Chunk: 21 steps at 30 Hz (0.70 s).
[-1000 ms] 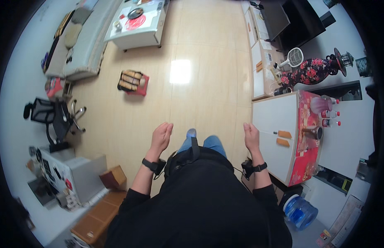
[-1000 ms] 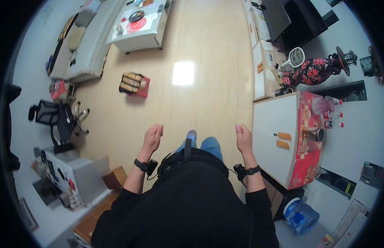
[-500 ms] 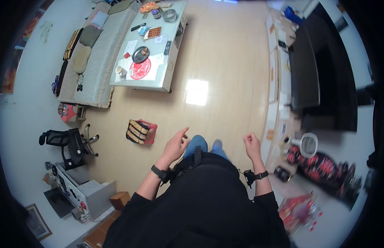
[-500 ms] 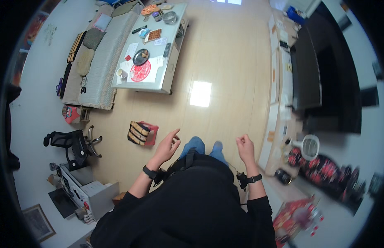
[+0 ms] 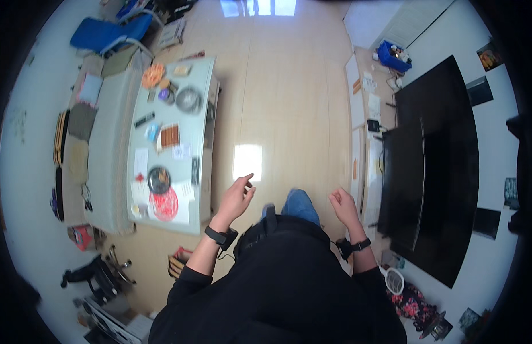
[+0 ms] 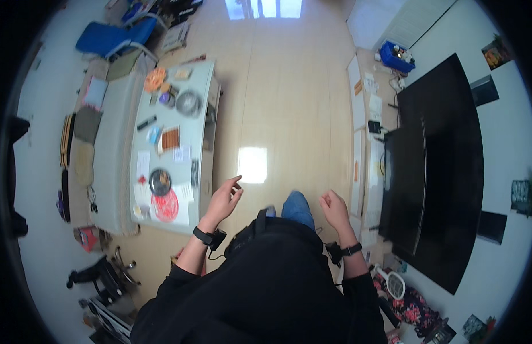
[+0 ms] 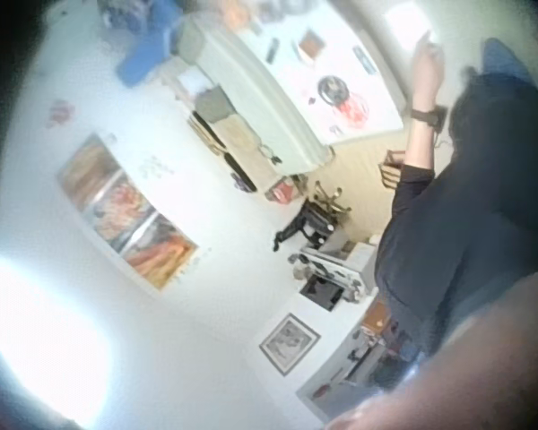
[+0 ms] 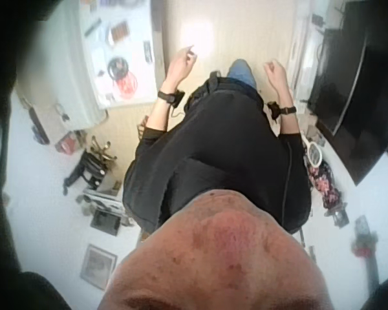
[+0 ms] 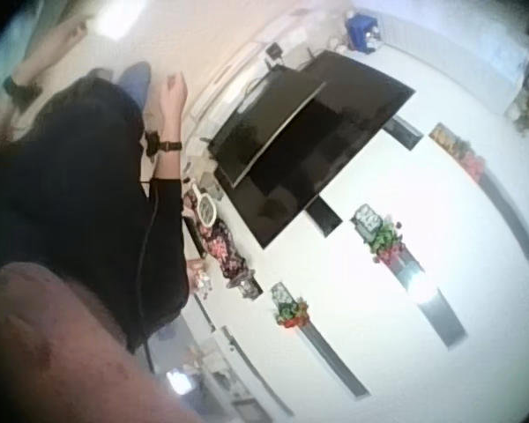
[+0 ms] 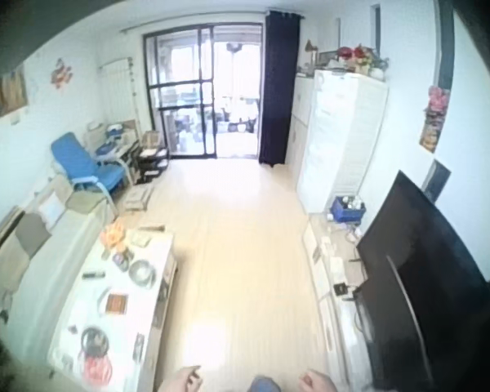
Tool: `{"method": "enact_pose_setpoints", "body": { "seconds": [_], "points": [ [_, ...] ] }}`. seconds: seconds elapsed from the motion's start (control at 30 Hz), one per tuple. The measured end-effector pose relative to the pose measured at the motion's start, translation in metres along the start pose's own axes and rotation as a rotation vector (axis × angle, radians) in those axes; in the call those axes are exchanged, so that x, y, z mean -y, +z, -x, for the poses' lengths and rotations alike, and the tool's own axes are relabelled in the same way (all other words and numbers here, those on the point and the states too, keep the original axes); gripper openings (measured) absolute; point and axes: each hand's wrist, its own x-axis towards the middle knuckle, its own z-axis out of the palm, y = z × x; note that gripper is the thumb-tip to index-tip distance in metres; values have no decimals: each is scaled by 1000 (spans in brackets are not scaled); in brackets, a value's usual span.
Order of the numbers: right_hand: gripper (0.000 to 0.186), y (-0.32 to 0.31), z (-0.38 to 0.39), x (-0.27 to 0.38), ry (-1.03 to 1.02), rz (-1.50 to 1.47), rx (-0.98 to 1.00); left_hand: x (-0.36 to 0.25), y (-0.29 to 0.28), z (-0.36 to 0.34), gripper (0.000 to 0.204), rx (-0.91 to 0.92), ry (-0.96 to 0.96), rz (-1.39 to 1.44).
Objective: The person uses a screwdriver to remove screws from a gas stove burner grate, then lifts the grate and burner cap. They continue unscrewing and removing the burner base, exposing the internal burner assembly. The person briefly walks away to retrieve another screwdriver and returns to continue disassembly.
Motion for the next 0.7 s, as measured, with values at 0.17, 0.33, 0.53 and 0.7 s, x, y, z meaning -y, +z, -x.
{"method": "enact_pose_setpoints", "body": {
  "seconds": [0.17, 0.33, 0.53, 0.7],
  "points": [
    [21, -35, -194, -13, 59, -18, -57, -34, -46, -234, 44, 27, 62, -60],
    [25, -64, -428, 34, 2, 71, -55, -30, -92, -380, 46, -51, -105, -58],
    [26, -90, -732, 161, -228, 84, 82, 4, -145, -552, 44, -202, -310, 79],
    [25, -106, -930, 215, -155, 214, 160, 37, -193, -766, 45, -225, -301, 57]
  ]
}}
